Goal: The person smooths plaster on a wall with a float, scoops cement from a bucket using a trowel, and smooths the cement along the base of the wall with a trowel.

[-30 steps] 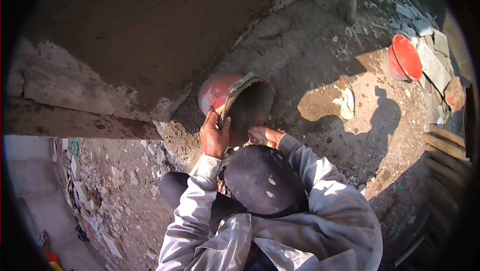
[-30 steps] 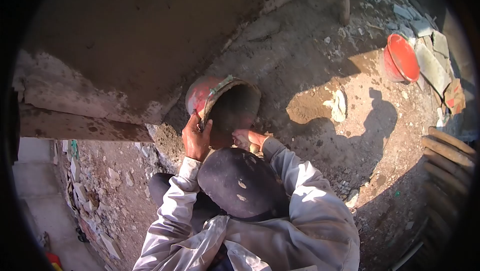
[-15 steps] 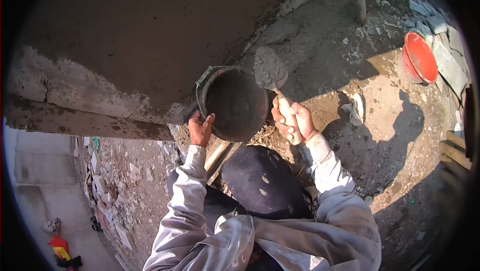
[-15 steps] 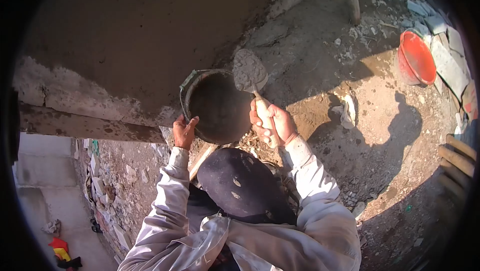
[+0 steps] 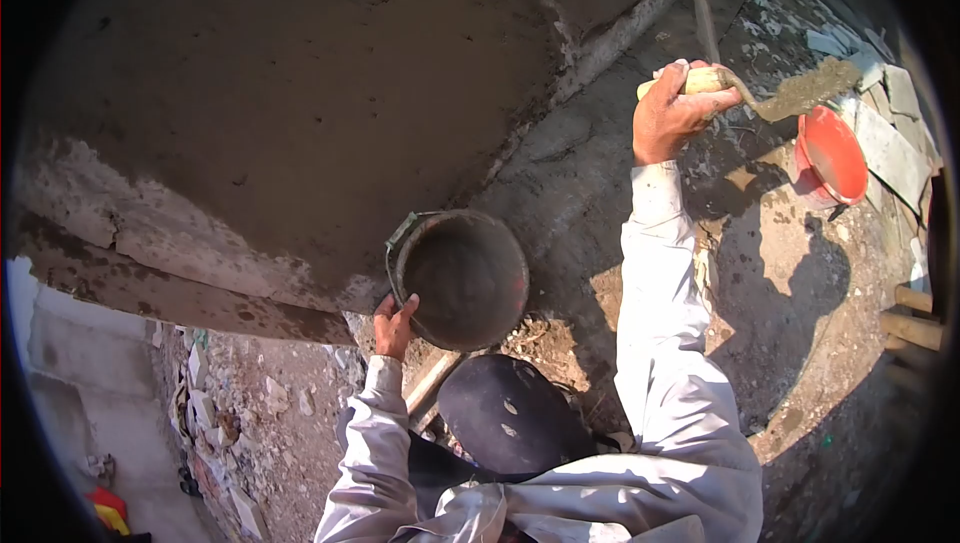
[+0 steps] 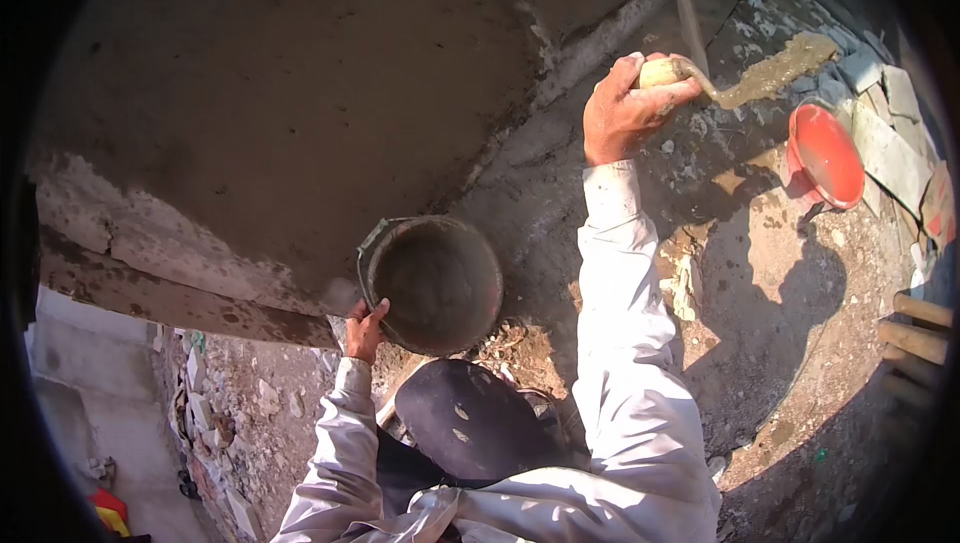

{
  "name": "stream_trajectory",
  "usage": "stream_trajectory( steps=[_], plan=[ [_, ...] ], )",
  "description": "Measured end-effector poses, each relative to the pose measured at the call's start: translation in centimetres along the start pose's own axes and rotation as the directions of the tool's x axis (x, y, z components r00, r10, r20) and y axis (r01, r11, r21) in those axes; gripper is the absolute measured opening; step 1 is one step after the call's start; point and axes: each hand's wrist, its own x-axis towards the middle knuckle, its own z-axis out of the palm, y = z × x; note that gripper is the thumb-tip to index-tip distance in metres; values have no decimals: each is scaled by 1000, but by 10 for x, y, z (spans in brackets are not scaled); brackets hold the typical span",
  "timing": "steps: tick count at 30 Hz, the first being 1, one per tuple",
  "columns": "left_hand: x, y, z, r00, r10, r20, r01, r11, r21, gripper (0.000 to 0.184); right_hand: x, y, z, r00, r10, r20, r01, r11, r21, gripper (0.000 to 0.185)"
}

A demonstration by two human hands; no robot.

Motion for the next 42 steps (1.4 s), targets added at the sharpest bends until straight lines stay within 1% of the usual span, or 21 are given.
stream_trajectory(
  steps=[2,3,4,5,7,9,10,11,12,13,17,20,23,24,25,27,30,34,37,40,42],
  plan=[
    [0,17,0,995,-87,-47,90,993,69,32,-48,52,21,982,-23,189,93,922,-377,36],
    [-2,20,0,988,-138,-72,145,984,103,31,-70,66,20,832,226,508,131,809,-574,34],
    [-2,18,-2,987,-145,-75,151,985,87,30,-82,70,9,526,271,806,449,716,-534,34],
    [3,19,-4,987,-145,-75,150,986,73,30,-100,64,-4,356,269,895,455,787,-417,34],
    [1,23,-1,988,-154,-32,156,986,62,29,-131,14,-49,11,311,950,321,899,-298,36],
    [-10,41,3,986,-156,51,152,986,67,28,-165,0,-98,-221,275,936,124,959,-253,42],
    [-7,31,4,987,-143,71,141,990,24,28,-211,28,-131,-226,218,950,31,976,-216,42],
    [-9,29,7,988,-129,88,123,990,72,29,-236,38,-144,-350,308,885,-134,918,-372,43],
    [-13,30,14,987,-120,104,107,987,123,29,-260,48,-157,-464,389,796,-251,803,-540,43],
    [-18,30,22,986,-113,121,92,981,172,29,-267,35,-156,-704,473,530,-303,475,-826,44],
    [-24,-4,48,932,285,222,-357,819,448,31,-366,67,-177,-894,223,389,-446,-359,-820,20],
    [-33,5,48,937,263,230,-349,748,565,27,-361,49,-200,-875,-52,480,-327,-669,-668,13],
    [-7,-4,29,968,136,210,-219,867,448,23,-330,26,-215,-704,-122,700,-405,-740,-537,22],
    [-2,-3,21,984,3,177,-81,895,439,21,-324,29,-214,-713,-49,699,-472,-704,-531,26],
    [-9,12,29,992,-21,125,5,993,122,19,-317,30,-212,-711,32,703,-544,-659,-520,29],
    [-10,32,25,994,-87,73,84,995,47,22,-290,27,-192,-564,-51,824,-619,-635,-463,31],
    [-4,26,5,990,-133,41,133,991,6,29,-213,7,-163,-424,153,893,-823,-476,-309,29],
    [6,2,-18,989,-135,65,134,991,26,34,-107,-27,-125,154,463,873,-987,114,114,34],
    [4,10,-17,987,-140,84,137,990,40,37,-54,-23,-84,683,411,603,-664,694,278,29],
    [2,12,-14,987,-142,79,140,990,32,40,-33,23,-43,958,198,206,-217,973,75,29],
    [8,0,-21,988,-140,71,139,990,25,41,-45,66,-11,979,193,64,-179,967,-180,34]
  ],
)
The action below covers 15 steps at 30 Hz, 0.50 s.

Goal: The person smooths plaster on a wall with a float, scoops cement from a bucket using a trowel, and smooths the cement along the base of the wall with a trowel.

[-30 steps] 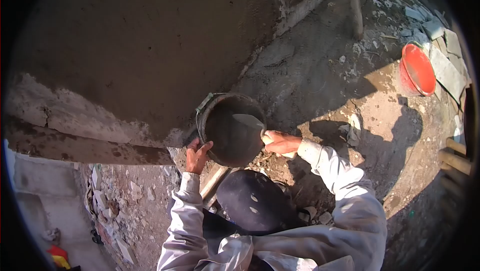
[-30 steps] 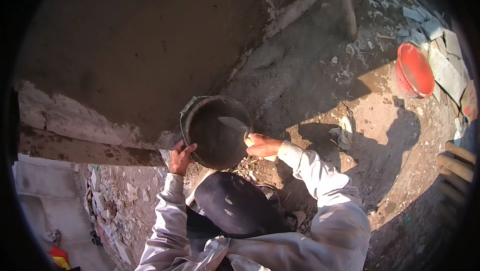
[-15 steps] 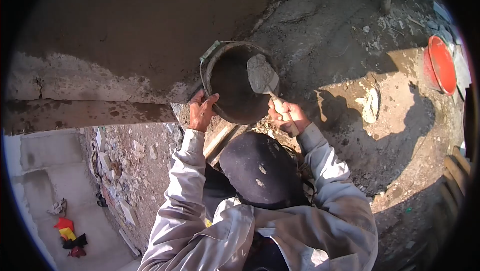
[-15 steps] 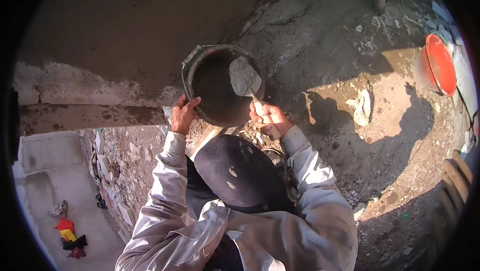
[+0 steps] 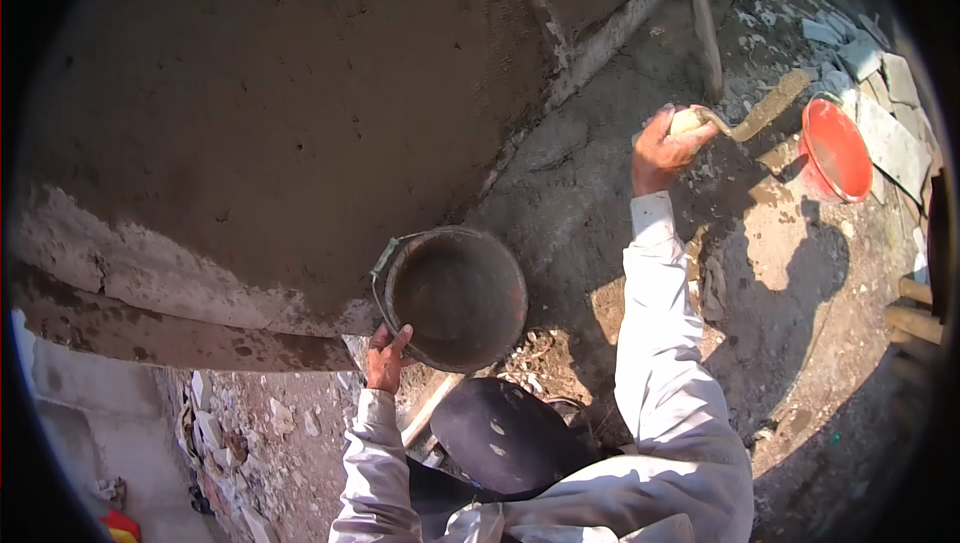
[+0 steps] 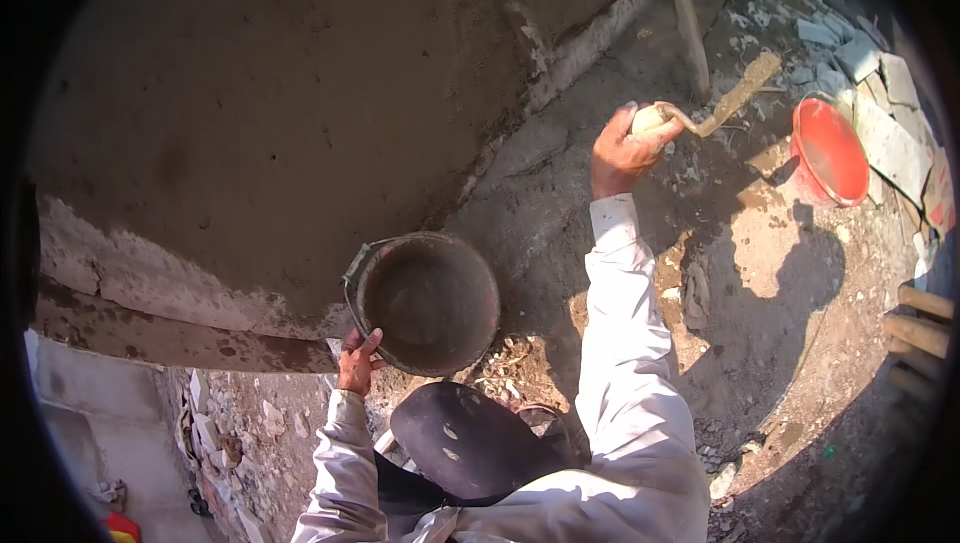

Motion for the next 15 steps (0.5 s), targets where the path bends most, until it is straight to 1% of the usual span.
stream_trajectory(
  steps=[1,2,3,4,5,6,7,8,10,11,12,13,14,15],
  plan=[
    [2,3,-1,1000,-8,5,8,1000,-7,41,-10,38,20,997,-32,-77,14,976,-217,37],
    [1,7,0,1000,-20,8,20,1000,-15,41,-19,68,26,972,-21,235,123,895,-428,41],
    [-2,7,0,999,-41,9,41,999,-22,41,-31,95,27,852,68,519,288,768,-572,45],
    [0,5,-4,999,-50,-8,50,999,-1,41,-51,117,21,648,48,760,501,725,-473,44],
    [1,7,-6,999,-45,3,45,999,7,41,-64,107,10,381,46,923,669,676,-310,43],
    [-1,7,-6,999,-50,18,49,999,9,41,-86,97,-14,249,132,959,596,760,-259,42],
    [-2,8,-1,998,-53,35,53,999,4,41,-103,44,-36,102,198,975,511,831,-222,41],
    [-9,16,10,999,-7,33,8,999,-40,35,-117,9,-55,-92,344,935,403,871,-281,41],
    [-16,22,24,1000,12,8,-13,997,77,31,-160,2,-94,-350,275,896,138,961,-241,33],
    [-20,21,30,1000,19,-7,-18,990,140,29,-191,21,-108,-426,132,895,-56,984,-171,30],
    [-23,16,40,998,37,45,-40,997,64,25,-218,33,-111,-502,282,818,-73,928,-365,25],
    [-23,5,42,995,24,96,-37,989,145,31,-272,82,-122,-501,465,730,-73,818,-571,26],
    [-25,-3,51,982,149,119,-171,964,203,33,-326,131,-134,-479,629,612,-83,662,-745,28],
    [-29,-9,63,954,264,143,-294,920,259,34,-307,72,-130,-653,451,608,-608,168,-776,19]
  ],
)
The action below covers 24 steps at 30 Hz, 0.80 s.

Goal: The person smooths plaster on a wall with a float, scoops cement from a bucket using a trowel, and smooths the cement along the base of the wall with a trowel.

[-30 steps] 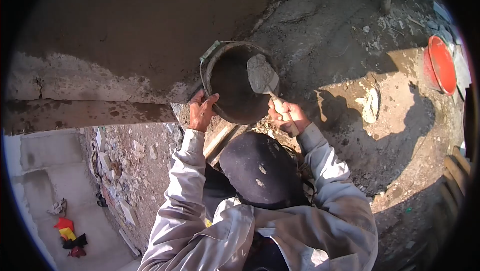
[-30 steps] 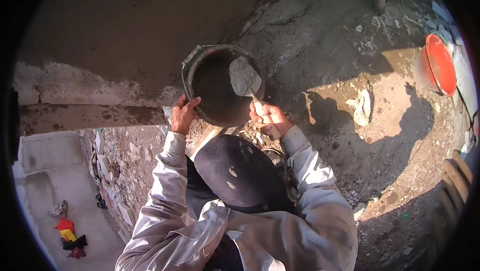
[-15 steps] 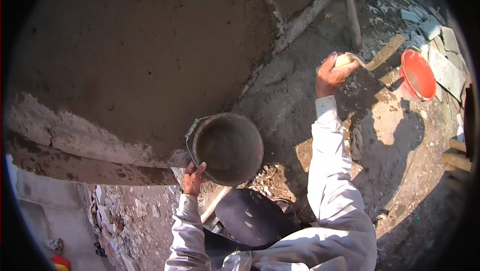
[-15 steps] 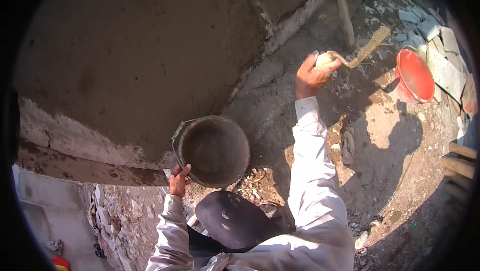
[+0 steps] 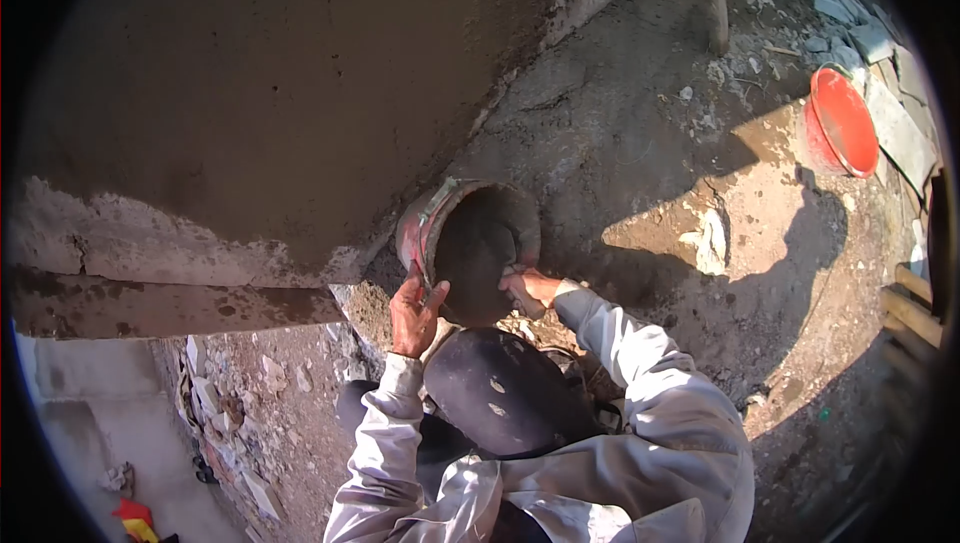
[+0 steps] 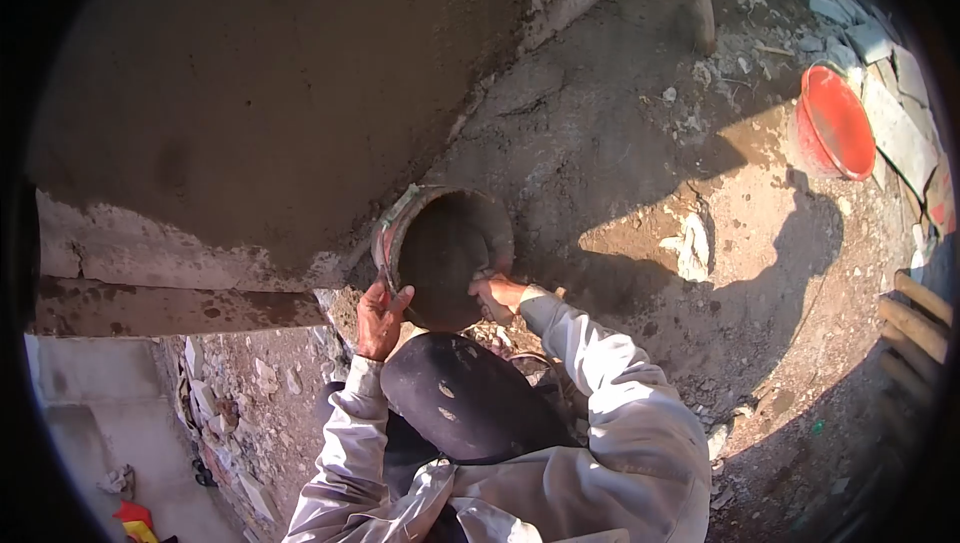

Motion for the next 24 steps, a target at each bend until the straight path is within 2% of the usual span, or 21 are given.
stream_trajectory(
  steps=[1,2,4,5,6,8,9,10,11,13,14,15,16,17,18,20,21,22,23,24],
  plan=[
    [-2,2,9,993,121,-1,-120,984,129,36,22,10,6,984,150,94,-165,970,179,17],
    [-3,6,12,974,224,17,-221,938,266,37,25,19,5,971,91,221,-163,929,333,16],
    [-6,21,7,990,118,72,-137,912,388,40,-18,12,10,876,-2,481,-288,799,528,12],
    [-9,24,5,995,100,20,-100,920,379,32,-39,19,11,872,-103,479,-226,782,581,16],
    [-5,25,5,994,103,-29,-86,928,361,29,-56,14,10,874,-33,486,-314,724,614,20],
    [5,4,-7,999,-21,-43,28,987,159,29,-86,-8,17,808,-307,503,-121,749,651,24],
    [11,-7,-13,995,-83,-49,86,995,55,29,-98,-21,15,804,-342,486,-76,751,655,26],
    [14,-3,-21,986,-165,12,166,986,-11,30,-110,-38,12,797,-384,467,-22,754,657,29],
    [13,13,-19,983,-184,-23,179,973,-146,28,-125,-56,13,792,-468,393,147,770,621,32],
    [12,24,-26,973,-226,-49,205,942,-267,30,-163,-99,19,764,-616,190,437,711,551,34],
    [12,20,-33,962,-262,-82,235,941,-245,31,-179,-118,20,710,-700,78,589,651,479,34],
    [12,15,-39,958,-271,-91,245,942,-229,30,-187,-135,20,621,-782,-48,720,545,430,34],
    [11,12,-43,956,-283,-83,251,928,-275,30,-202,-157,24,527,-828,-193,839,470,273,32],
    [8,17,-44,950,-298,-92,265,927,-264,30,-203,-176,24,367,-870,-329,930,356,93,31],
    [8,14,-46,948,-302,-96,270,929,-254,29,-201,-197,21,180,-885,-429,964,245,-101,29],
    [8,6,-49,952,-294,-90,266,934,-237,31,-181,-238,-1,-152,-847,-509,909,82,-408,22],
    [8,9,-47,953,-287,-97,259,937,-234,32,-161,-252,-23,-266,-799,-540,820,107,-563,24],
    [8,14,-42,954,-280,-104,252,941,-228,34,-140,-264,-37,-382,-701,-602,677,232,-699,32],
    [8,18,-40,955,-276,-111,247,943,-222,36,-105,-274,-63,-475,-611,-634,591,312,-744,41],
    [11,20,-39,955,-274,-114,248,948,-200,36,-67,-276,-89,-554,-598,-580,375,443,-814,43]
  ],
)
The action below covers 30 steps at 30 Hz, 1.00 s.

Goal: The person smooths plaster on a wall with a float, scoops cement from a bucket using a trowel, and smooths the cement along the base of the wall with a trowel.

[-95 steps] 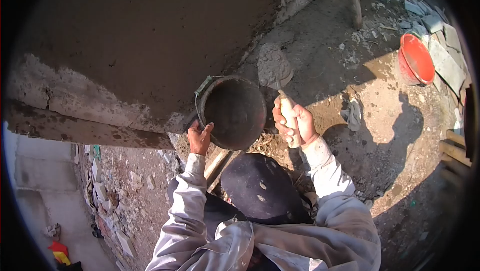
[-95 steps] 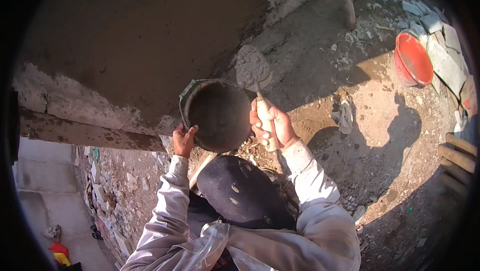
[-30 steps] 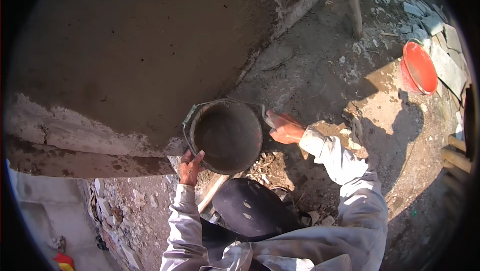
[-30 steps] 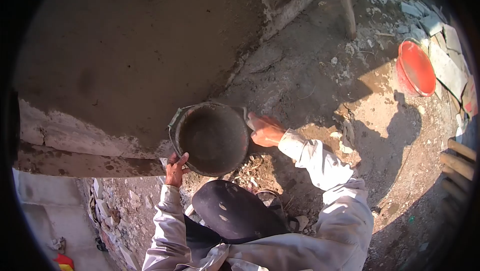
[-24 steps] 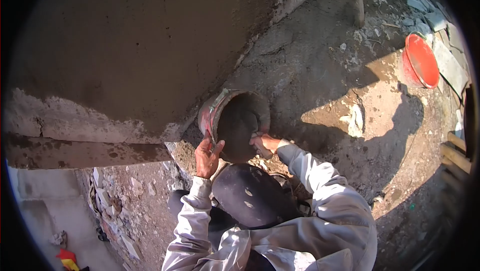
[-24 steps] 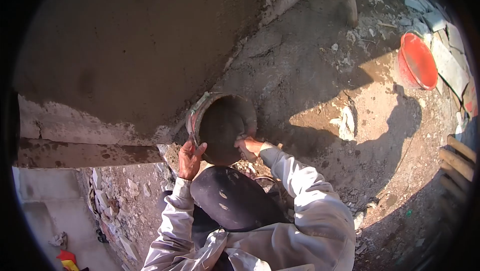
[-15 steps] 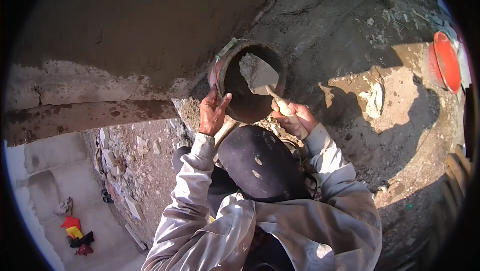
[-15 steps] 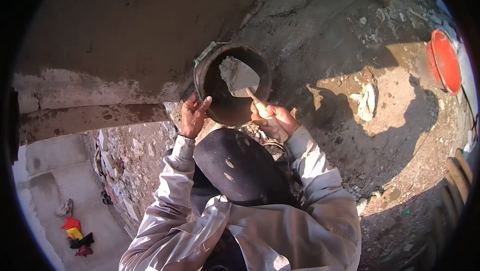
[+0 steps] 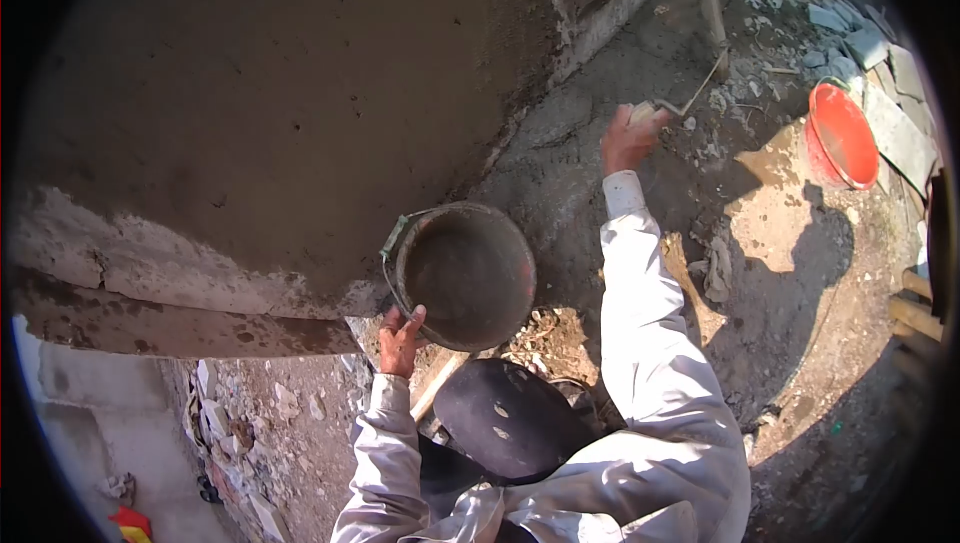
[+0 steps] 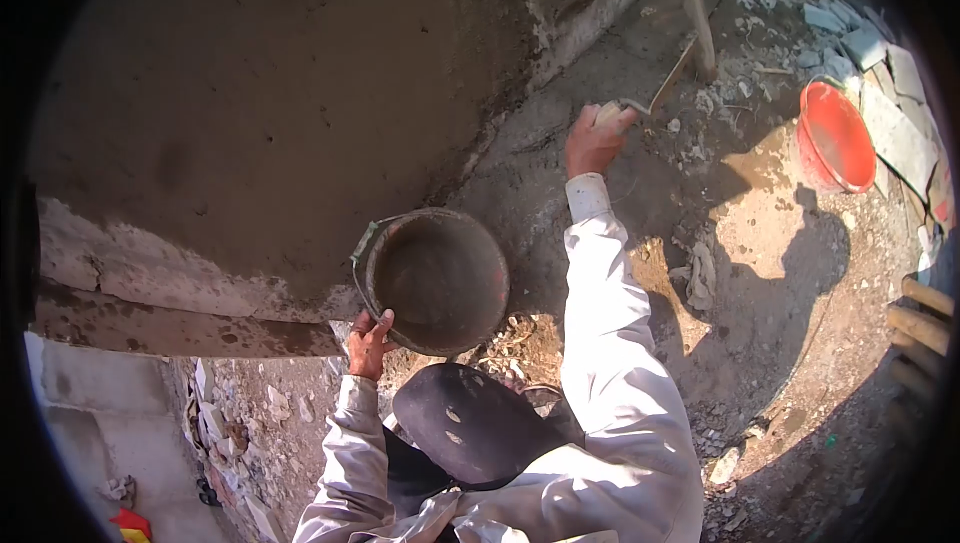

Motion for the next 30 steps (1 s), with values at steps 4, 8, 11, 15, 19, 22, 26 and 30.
stream_trajectory(
  steps=[4,8,11,15,19,22,26,30],
  plan=[
    [1,-1,-2,1000,10,12,-11,999,35,35,-36,35,-7,448,-19,894,493,839,-229,44],
    [6,-15,-7,999,14,52,-14,1000,2,32,-113,-25,-112,-6,-35,999,262,964,36,47],
    [0,-19,0,994,31,107,-31,1000,3,28,-155,-1,-145,-360,38,932,176,984,27,60],
    [-9,-48,26,960,252,124,-268,955,128,24,-252,102,-109,-353,97,931,558,821,126,35],
    [-34,-14,42,835,511,204,-550,776,308,30,-293,78,-129,-551,497,671,-407,542,-735,16],
    [-28,-24,35,824,534,188,-566,758,326,26,-295,58,-149,-797,265,543,-518,163,-840,13],
    [-11,-40,11,930,358,83,-360,844,397,30,-291,54,-176,-730,-172,662,-631,-203,-749,19],
    [4,-48,-15,990,86,114,-61,975,-212,26,-253,-5,-185,-559,-249,791,-777,-177,-604,21]
  ],
)
